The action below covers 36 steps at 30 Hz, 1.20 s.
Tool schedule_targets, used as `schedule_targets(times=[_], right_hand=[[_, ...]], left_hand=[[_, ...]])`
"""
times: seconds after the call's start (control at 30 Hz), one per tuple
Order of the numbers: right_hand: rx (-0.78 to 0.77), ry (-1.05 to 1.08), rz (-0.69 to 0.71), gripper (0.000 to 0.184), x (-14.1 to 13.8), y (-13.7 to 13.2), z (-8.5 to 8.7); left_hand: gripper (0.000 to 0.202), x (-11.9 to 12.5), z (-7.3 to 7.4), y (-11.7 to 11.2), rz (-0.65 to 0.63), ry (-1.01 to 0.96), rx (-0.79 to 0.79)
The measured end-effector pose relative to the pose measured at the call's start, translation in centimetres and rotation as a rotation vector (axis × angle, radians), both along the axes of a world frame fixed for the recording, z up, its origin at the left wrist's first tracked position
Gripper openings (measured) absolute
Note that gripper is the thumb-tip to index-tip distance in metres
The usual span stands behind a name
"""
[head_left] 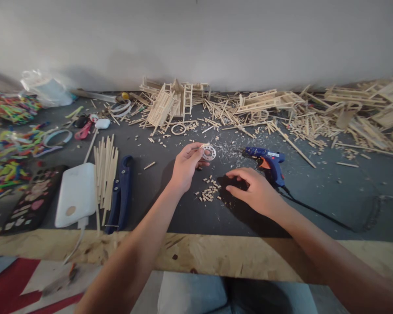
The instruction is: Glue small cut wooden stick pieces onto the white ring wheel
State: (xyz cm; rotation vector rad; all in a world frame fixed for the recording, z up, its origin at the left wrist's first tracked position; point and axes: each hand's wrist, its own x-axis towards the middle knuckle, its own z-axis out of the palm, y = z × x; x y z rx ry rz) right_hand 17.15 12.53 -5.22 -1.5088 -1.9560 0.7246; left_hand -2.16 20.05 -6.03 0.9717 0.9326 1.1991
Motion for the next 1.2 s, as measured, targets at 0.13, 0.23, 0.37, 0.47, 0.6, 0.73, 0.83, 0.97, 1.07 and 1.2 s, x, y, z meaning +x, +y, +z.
schedule_targets(times=[0.13, 0.23, 0.37, 0.47, 0.6, 0.73, 0.83, 0.97, 1.07, 1.2], right_hand=[[0.061, -0.037, 0.046, 0.025, -0.3, -0.3, -0.4], [0.087, -0.052, 0.062, 0.024, -0.4, -0.4, -0.4], [0.083, -0.028, 0.040, 0.023, -0.5, -0.5, -0.3], [0.040, 0.030, -0.039, 0.016, -0.6, -0.4, -0.1], [-0.027, 0.167, -0.205, 0.015, -0.5, -0.4, -0.1], [-0.039, 0.291, -0.301, 0.020, -0.1, -0.2, -0.5], [-0.013, 0.311, -0.315, 0.018, 0.2, 0.1, -0.7], [-0.012, 0.329, -0.279, 0.027, 0.4, 0.4, -0.7], [-0.016, 0.305, -0.281, 0.030, 0.4, 0.4, -0.4], [-0.025, 0.273, -0.309, 0.026, 0.5, 0.3, 0.0]], left_hand=[[0.015, 0.0, 0.0, 0.0, -0.016, 0.008, 0.005], [0.015, 0.0, 0.0, 0.0, -0.015, 0.007, 0.008], [0.014, 0.1, 0.1, 0.0, -0.013, -0.001, 0.002], [0.015, 0.1, 0.1, -0.1, -0.014, 0.003, 0.003], [0.013, 0.0, 0.1, -0.1, -0.010, 0.009, -0.003], [0.013, 0.0, 0.1, -0.1, -0.013, 0.011, -0.002], [0.013, 0.1, 0.1, -0.1, -0.007, 0.009, -0.006], [0.013, 0.1, 0.2, -0.1, 0.000, 0.002, -0.019], [0.013, 0.1, 0.2, -0.2, -0.005, -0.002, -0.012], [0.015, 0.0, 0.2, -0.2, -0.012, 0.002, -0.008]])
